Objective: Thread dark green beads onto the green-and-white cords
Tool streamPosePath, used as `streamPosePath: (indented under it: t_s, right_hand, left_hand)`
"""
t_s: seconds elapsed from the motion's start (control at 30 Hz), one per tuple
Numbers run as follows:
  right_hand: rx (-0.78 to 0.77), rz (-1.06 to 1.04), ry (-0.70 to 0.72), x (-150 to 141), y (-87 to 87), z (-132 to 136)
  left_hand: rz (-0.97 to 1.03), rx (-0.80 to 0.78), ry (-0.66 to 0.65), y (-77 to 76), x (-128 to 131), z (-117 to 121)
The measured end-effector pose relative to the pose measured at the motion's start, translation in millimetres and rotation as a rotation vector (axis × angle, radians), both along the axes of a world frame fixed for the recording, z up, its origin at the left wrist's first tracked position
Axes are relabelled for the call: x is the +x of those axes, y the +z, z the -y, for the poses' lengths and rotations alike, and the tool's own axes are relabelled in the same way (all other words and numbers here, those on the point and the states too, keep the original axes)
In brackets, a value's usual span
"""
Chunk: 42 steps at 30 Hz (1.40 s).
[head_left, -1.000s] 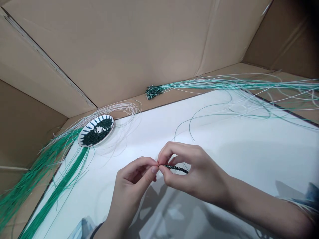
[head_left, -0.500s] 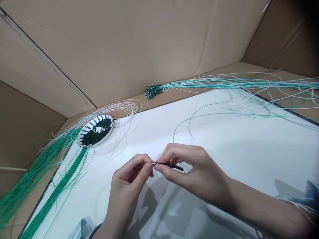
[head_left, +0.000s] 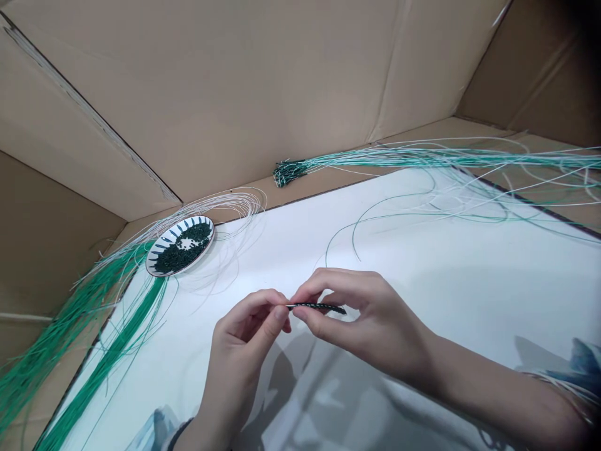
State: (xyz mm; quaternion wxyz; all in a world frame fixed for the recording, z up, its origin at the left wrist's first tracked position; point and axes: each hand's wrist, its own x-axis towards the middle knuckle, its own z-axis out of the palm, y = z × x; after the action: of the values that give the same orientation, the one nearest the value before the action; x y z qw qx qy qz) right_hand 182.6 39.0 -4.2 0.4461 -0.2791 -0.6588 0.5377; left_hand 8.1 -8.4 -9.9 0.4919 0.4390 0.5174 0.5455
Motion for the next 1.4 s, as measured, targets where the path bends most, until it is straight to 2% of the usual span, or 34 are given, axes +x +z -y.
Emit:
streamPosePath:
  t_s: [0.17, 0.37, 0.53, 0.93, 1.4]
  right_hand:
    - [-0.063, -0.028, -0.031, 0, 2.1, 0]
    - [0.059, 0.023, -0.093, 1, 1.2, 4]
    - [0.133, 0.038, -0.121, 2, 0.4, 6]
    - [0.142, 0.036, -0.11, 2, 0.9, 6]
    - [0.175, 0.019, -0.086, 2, -0.4, 6]
  left_hand:
    - [0.119, -0.055, -0.014, 3.8, 4, -1]
    - [0.22, -0.093, 0.098, 12.9, 14, 0]
    - [0.227, -0.101, 0.113, 15.4, 16, 0]
    - [0.324, -0.139, 0.094, 16.3, 19, -2]
    - [0.28, -0.124, 0.091, 13.9, 16, -1]
